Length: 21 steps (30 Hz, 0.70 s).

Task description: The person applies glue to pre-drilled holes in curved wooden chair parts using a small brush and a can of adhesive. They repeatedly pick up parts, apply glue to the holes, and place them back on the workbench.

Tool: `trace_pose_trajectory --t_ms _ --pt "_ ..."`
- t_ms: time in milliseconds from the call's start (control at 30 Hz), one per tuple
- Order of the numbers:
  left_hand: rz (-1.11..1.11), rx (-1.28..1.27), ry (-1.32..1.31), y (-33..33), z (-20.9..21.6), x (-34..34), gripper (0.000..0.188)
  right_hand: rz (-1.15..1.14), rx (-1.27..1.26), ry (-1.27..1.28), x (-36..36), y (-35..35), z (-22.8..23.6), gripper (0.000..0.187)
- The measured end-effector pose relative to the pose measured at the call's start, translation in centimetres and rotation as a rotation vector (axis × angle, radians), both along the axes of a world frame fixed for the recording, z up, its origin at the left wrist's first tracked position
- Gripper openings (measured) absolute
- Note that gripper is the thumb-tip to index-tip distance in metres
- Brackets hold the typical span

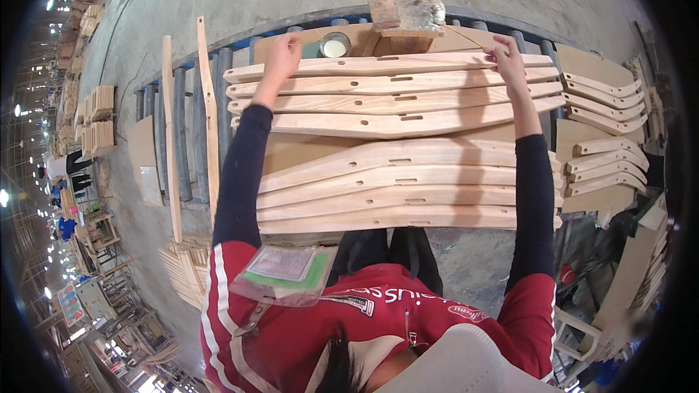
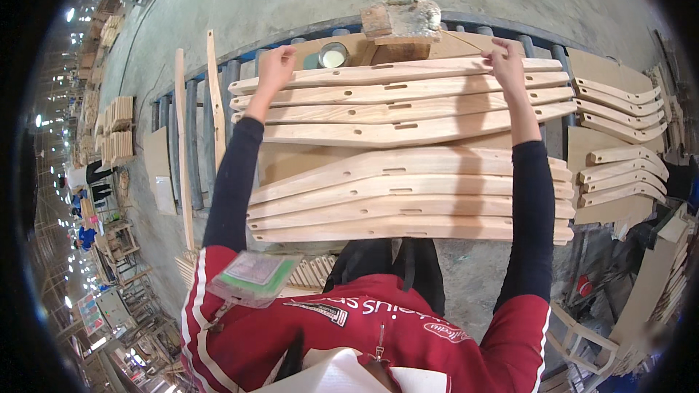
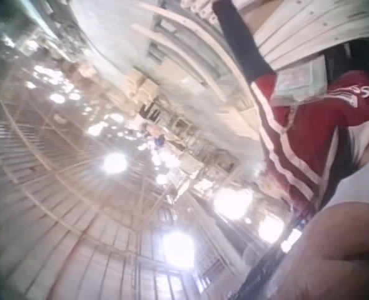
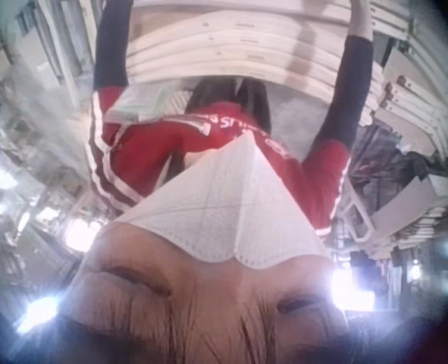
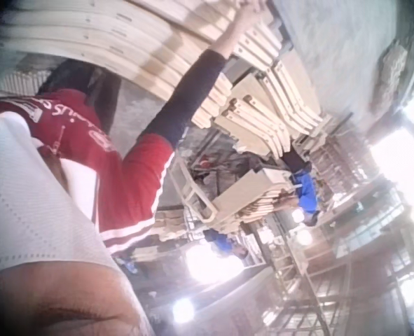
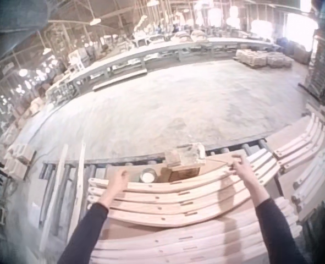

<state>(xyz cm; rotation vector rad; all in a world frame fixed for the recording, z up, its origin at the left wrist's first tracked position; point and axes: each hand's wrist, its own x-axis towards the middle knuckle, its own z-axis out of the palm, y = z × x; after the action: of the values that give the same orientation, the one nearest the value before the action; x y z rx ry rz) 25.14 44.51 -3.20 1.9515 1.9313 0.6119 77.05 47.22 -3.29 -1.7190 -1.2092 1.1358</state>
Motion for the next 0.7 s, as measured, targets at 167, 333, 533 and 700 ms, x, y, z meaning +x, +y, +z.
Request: trace_pose_trajectory --t_ms 167,333,533,700 --pt "-0.256 -0.383 0.173 6.3 -6.4 -3.0 0.060 0.323 0.031 -0.831 0.3 5.7 -2.8 0.039" --pt "-0.291 -0.385 0.226 7.2 -10.0 -3.3 0.069 0.448 -0.132 -0.872 -1.5 7.3 -4.3 0.048" --pt "-0.352 -0.364 0.318 7.7 -8.5 -2.2 0.071 0.400 -0.222 -0.815 -1.9 8.5 -7.1 0.027" --pt "-0.333 -0.431 0.247 8.0 -7.8 -2.1 0.067 0.262 0.015 -0.618 2.2 8.8 -7.7 0.024"
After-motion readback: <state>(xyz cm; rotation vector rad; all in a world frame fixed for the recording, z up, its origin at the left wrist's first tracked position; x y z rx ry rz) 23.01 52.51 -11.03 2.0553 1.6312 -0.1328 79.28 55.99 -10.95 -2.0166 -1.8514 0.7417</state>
